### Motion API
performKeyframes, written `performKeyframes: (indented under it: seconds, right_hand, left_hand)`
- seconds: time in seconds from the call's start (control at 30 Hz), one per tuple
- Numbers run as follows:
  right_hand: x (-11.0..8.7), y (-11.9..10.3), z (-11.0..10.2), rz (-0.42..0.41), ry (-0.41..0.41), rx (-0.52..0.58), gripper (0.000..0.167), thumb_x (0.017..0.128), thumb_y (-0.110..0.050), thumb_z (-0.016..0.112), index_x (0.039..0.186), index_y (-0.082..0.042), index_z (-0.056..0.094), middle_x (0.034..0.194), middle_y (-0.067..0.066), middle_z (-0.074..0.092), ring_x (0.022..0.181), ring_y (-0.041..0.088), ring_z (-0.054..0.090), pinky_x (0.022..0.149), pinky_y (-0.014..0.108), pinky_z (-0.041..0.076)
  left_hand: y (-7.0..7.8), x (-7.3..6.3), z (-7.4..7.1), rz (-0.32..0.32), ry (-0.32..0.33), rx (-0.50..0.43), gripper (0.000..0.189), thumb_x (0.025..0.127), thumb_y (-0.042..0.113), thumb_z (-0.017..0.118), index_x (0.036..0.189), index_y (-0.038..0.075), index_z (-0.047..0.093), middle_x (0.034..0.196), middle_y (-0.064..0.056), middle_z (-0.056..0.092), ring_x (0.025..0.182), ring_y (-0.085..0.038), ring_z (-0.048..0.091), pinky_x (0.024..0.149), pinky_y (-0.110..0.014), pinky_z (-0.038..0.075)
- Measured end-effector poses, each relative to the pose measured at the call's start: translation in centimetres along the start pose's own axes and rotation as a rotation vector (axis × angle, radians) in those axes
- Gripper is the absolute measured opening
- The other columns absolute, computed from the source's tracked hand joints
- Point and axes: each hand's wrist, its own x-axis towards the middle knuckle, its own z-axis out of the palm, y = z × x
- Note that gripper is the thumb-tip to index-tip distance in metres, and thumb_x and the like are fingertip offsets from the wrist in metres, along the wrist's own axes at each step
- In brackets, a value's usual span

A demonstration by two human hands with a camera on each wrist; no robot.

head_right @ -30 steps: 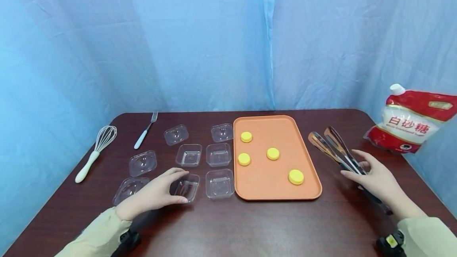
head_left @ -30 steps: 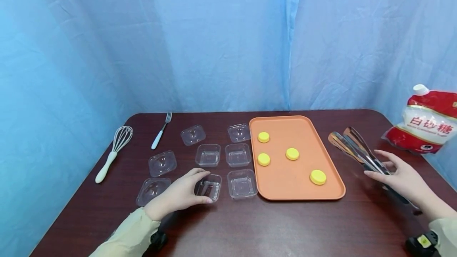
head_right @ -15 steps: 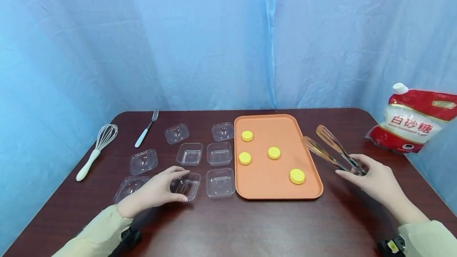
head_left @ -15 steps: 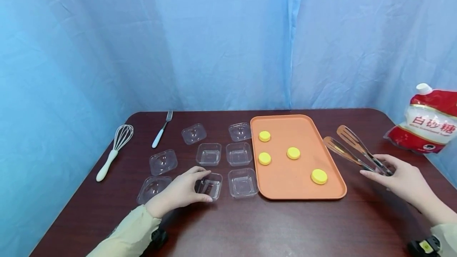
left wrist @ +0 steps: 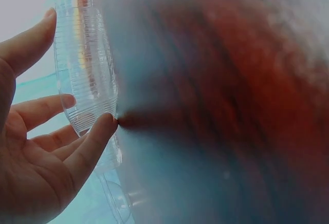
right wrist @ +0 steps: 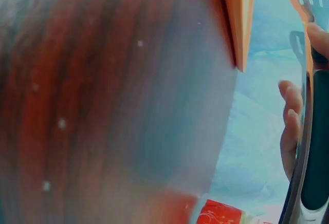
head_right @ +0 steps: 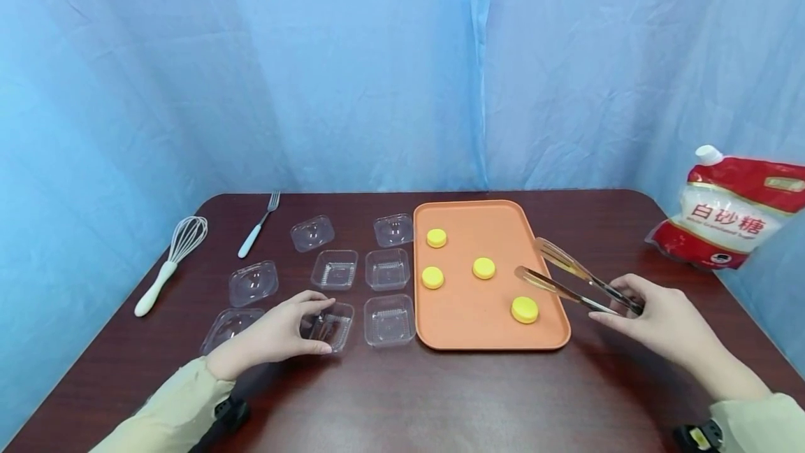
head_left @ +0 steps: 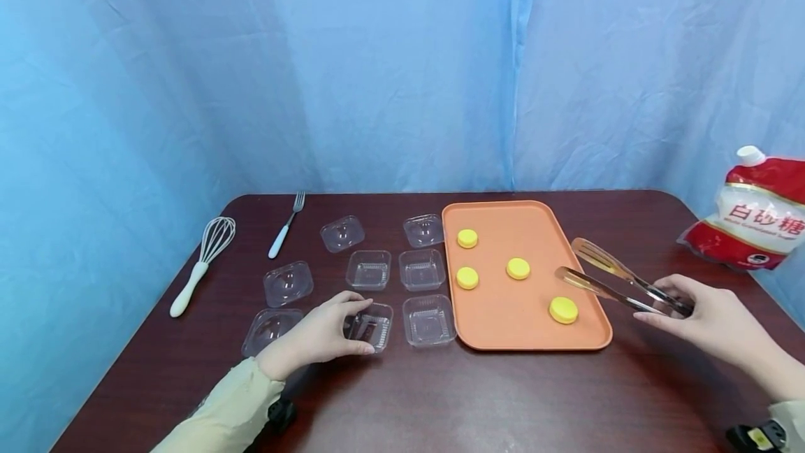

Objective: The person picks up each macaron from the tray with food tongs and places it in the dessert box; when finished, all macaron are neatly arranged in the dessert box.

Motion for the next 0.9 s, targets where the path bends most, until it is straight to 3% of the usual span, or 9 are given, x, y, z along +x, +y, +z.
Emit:
performKeyframes:
  seconds: [0.3,0.53,0.7,0.9]
  right_hand:
    - [-0.13,0.2,-0.7,-0.098,-0.02,-0.041,0.042,0.067,-0.032,0.085,0.094,-0.008,0.064,0.066,-0.005,0.056,0.055,-0.001,0.039,0.047,0.02,0.038]
    - [-0.51,0.37,-0.79,-0.204,0.024,-0.107,0.041,0.061,-0.028,0.089,0.09,-0.011,0.064,0.064,-0.011,0.053,0.056,-0.006,0.038,0.047,0.02,0.037]
    - [-0.78,0.44,-0.52,-0.224,-0.013,-0.116,0.044,0.059,-0.027,0.089,0.092,-0.011,0.065,0.064,-0.013,0.052,0.056,-0.006,0.037,0.048,0.02,0.035]
    - [-0.76,0.12,-0.4,-0.209,-0.087,-0.112,0.045,0.061,-0.03,0.088,0.095,-0.011,0.065,0.065,-0.013,0.051,0.056,-0.004,0.037,0.049,0.019,0.035]
  left_hand:
    - [-0.03,0.03,-0.22,0.003,-0.016,-0.028,0.073,0.07,0.036,0.083,0.129,0.002,0.057,0.122,-0.008,0.055,0.087,-0.015,0.053,0.076,-0.029,0.045]
    - [-0.01,0.1,-0.31,-0.022,-0.037,-0.093,0.071,0.069,0.032,0.084,0.128,0.002,0.058,0.123,-0.009,0.055,0.078,-0.012,0.057,0.072,-0.025,0.049]
    - [-0.13,0.14,-0.23,-0.013,-0.028,-0.127,0.071,0.068,0.03,0.085,0.126,0.0,0.059,0.122,-0.011,0.056,0.084,-0.015,0.061,0.072,-0.024,0.052]
    - [-0.22,0.11,-0.11,0.001,-0.015,-0.152,0.07,0.068,0.028,0.086,0.125,-0.001,0.059,0.118,-0.009,0.058,0.101,-0.023,0.061,0.072,-0.026,0.053]
